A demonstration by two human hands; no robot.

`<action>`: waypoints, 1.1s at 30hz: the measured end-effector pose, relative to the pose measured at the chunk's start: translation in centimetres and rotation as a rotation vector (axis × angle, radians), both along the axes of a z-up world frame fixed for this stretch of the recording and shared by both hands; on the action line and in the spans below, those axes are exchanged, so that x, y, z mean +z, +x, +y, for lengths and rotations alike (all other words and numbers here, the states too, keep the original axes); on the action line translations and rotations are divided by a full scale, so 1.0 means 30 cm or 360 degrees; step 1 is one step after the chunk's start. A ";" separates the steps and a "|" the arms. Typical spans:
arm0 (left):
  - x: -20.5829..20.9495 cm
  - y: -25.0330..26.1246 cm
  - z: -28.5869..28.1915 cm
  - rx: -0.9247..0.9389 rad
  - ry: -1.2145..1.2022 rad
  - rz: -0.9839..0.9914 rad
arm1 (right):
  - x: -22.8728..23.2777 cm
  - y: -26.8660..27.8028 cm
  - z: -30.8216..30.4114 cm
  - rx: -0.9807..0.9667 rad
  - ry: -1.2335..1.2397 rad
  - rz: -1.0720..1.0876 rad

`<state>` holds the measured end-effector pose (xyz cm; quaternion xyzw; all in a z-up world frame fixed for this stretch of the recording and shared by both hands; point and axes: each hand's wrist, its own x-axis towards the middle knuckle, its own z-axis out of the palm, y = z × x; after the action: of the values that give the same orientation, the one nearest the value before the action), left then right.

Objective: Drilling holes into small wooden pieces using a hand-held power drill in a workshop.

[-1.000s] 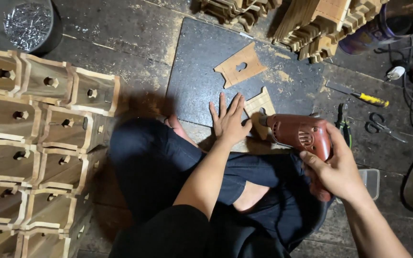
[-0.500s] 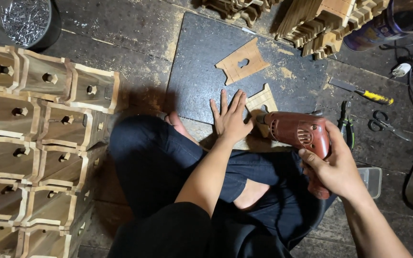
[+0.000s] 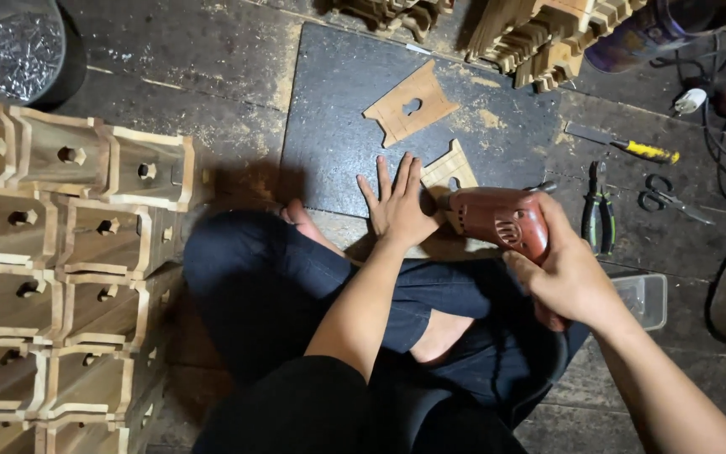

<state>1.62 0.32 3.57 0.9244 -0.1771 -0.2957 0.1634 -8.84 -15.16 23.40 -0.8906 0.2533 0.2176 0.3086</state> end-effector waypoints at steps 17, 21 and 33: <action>-0.024 -0.022 -0.005 0.0102 -0.0118 -0.0067 | -0.031 -0.309 -0.157 -0.0697 0.0498 -0.1024; -0.044 -0.034 0.000 0.0114 -0.0174 -0.0148 | -0.225 -0.443 -0.178 -0.1201 0.1788 -0.1610; 0.041 0.146 -0.228 -0.1689 0.0432 -0.0563 | -0.548 -0.569 -0.273 -0.1329 0.2342 -0.1853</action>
<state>5.99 -6.50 4.81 0.7571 -0.6018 -0.1980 -0.1596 -25.91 -23.36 6.95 -0.2890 0.1577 -0.2715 0.9044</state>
